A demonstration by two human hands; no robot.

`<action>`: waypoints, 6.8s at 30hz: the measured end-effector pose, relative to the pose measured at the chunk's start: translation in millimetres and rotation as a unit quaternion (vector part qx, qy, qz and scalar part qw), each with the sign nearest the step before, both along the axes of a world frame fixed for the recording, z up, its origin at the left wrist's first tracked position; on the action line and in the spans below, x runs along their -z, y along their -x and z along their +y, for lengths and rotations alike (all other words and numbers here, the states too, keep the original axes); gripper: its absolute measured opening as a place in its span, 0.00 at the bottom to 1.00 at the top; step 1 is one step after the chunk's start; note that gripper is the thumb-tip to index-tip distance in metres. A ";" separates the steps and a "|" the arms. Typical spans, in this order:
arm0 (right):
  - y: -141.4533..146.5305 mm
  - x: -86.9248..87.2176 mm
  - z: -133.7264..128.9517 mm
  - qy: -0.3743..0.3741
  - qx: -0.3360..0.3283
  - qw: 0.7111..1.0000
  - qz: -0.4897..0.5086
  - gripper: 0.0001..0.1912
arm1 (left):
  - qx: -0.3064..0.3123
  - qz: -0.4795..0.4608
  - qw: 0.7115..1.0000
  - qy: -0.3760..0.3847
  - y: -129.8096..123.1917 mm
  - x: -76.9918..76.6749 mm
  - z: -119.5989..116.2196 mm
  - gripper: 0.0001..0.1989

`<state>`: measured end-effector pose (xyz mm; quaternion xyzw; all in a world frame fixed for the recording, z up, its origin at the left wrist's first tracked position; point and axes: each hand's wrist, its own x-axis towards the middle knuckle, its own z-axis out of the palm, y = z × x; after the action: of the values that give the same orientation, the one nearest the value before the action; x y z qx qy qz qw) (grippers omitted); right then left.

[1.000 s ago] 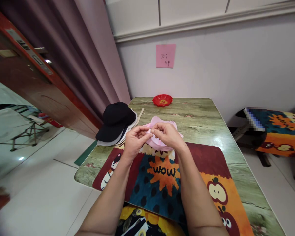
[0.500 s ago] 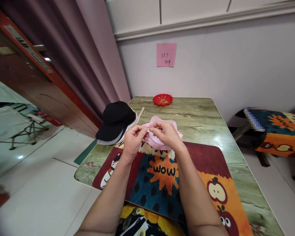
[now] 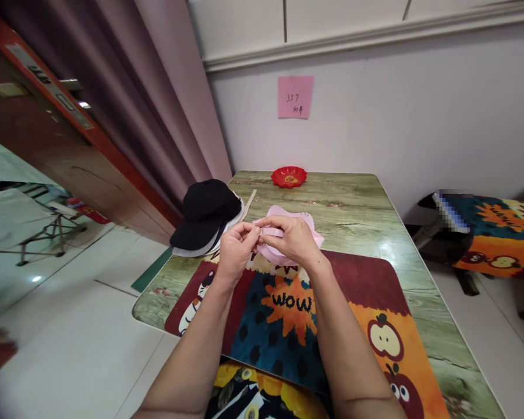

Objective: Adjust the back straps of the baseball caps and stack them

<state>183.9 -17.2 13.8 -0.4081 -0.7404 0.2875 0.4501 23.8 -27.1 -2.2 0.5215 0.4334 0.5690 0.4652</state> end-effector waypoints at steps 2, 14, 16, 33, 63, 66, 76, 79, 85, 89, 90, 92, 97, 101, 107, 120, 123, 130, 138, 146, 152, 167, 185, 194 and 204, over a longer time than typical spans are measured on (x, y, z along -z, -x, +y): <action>0.3 1.6 1.0 -0.001 0.000 1.000 0.001 0.10 | 0.001 -0.004 1.000 0.000 -0.2 1.5 1.0 0.15; -2.6 -0.3 0.6 0.000 0.013 0.999 -0.034 0.10 | -0.023 -0.006 0.999 -0.024 2.5 6.5 3.9 0.15; -4.0 1.0 1.5 -0.004 0.022 0.999 -0.038 0.09 | -0.032 -0.004 0.999 -0.031 3.7 6.5 3.8 0.14; -9.2 6.0 3.8 0.043 0.017 0.997 -0.062 0.10 | 0.027 0.012 1.000 0.008 11.8 10.7 9.9 0.20; -8.2 7.1 3.9 0.010 0.007 0.998 -0.063 0.10 | 0.021 0.067 0.998 0.003 11.3 16.3 11.8 0.12; -7.2 5.8 3.1 0.011 0.014 0.998 -0.058 0.09 | -0.020 0.113 0.993 -0.037 17.4 12.5 12.2 0.10; -6.3 3.0 0.9 0.005 0.033 0.997 -0.071 0.09 | 0.019 0.099 0.995 0.027 26.8 -12.9 1.6 0.13; -7.0 -3.7 -3.2 -0.050 0.039 0.993 -0.101 0.09 | 0.046 0.039 0.996 0.071 24.4 -17.7 -1.7 0.15; -1.5 -15.1 -14.4 -0.081 0.091 0.984 -0.132 0.08 | 0.072 0.007 0.994 0.088 19.3 -20.7 -2.7 0.17; 5.4 -14.8 -16.0 -0.056 0.080 0.988 -0.118 0.08 | 0.077 0.001 0.994 0.073 16.8 -21.5 -4.1 0.16; 6.5 -14.8 -15.9 -0.048 0.076 0.989 -0.116 0.07 | 0.079 0.000 0.995 0.068 16.4 -20.9 -4.2 0.16; 7.5 -15.4 -15.6 -0.026 0.070 0.991 -0.110 0.06 | 0.085 -0.001 0.995 0.060 15.8 -17.5 -3.5 0.17; 2.9 -14.6 -13.2 0.014 0.074 0.994 -0.084 0.06 | 0.072 -0.019 0.996 0.055 14.2 -3.2 5.7 0.21; -2.1 -7.1 -8.8 0.072 0.009 0.997 0.022 0.10 | 0.061 0.100 0.992 -0.039 13.9 -0.1 14.6 0.13; -1.6 -4.1 -3.4 0.129 -0.053 0.980 0.145 0.15 | 0.086 0.282 0.943 -0.155 13.7 0.7 18.1 0.07; -2.8 3.4 1.6 0.186 -0.039 0.957 0.218 0.21 | 0.118 0.040 0.992 0.002 10.1 9.4 12.4 0.17; 0.2 5.5 2.2 0.198 -0.030 0.950 0.238 0.21 | 0.112 0.012 0.994 0.012 9.4 12.2 13.5 0.19; 1.0 13.0 6.4 0.169 0.023 0.962 0.215 0.18 | 0.059 0.049 0.997 -0.029 7.5 14.2 14.2 0.16; -6.9 13.5 9.2 0.130 0.063 0.976 0.161 0.10 | 0.017 0.199 0.968 -0.153 3.5 -3.5 5.8 0.09; -6.0 -2.4 -2.7 0.064 0.122 0.988 0.063 0.04 | 0.003 0.291 0.934 -0.206 1.3 -11.5 -0.2 0.09; -3.5 -3.0 -2.4 -0.005 0.154 0.988 0.000 0.04 | -0.009 0.294 0.934 -0.204 0.5 -4.4 1.0 0.08; -10.5 -13.1 -8.3 0.036 0.079 0.996 -0.031 0.08 | -0.001 0.282 0.936 -0.209 3.6 -2.9 -0.5 0.07; -23.3 -5.4 -4.1 0.135 0.000 0.990 0.029 0.10 | 0.034 0.338 0.898 -0.279 4.5 0.2 3.1 0.10; -15.2 1.2 0.0 0.091 0.044 0.994 0.030 0.09 | -0.035 0.334 0.906 -0.258 2.9 -1.8 1.7 0.11; -17.4 8.4 4.3 0.144 -0.027 0.987 0.069 0.13 | 0.011 0.280 0.939 -0.197 -0.7 1.8 -0.5 0.11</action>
<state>201.3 -12.9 5.4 -0.4279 -0.6690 0.4310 0.4285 24.6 -27.5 -4.1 0.7457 0.4194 0.4690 0.2191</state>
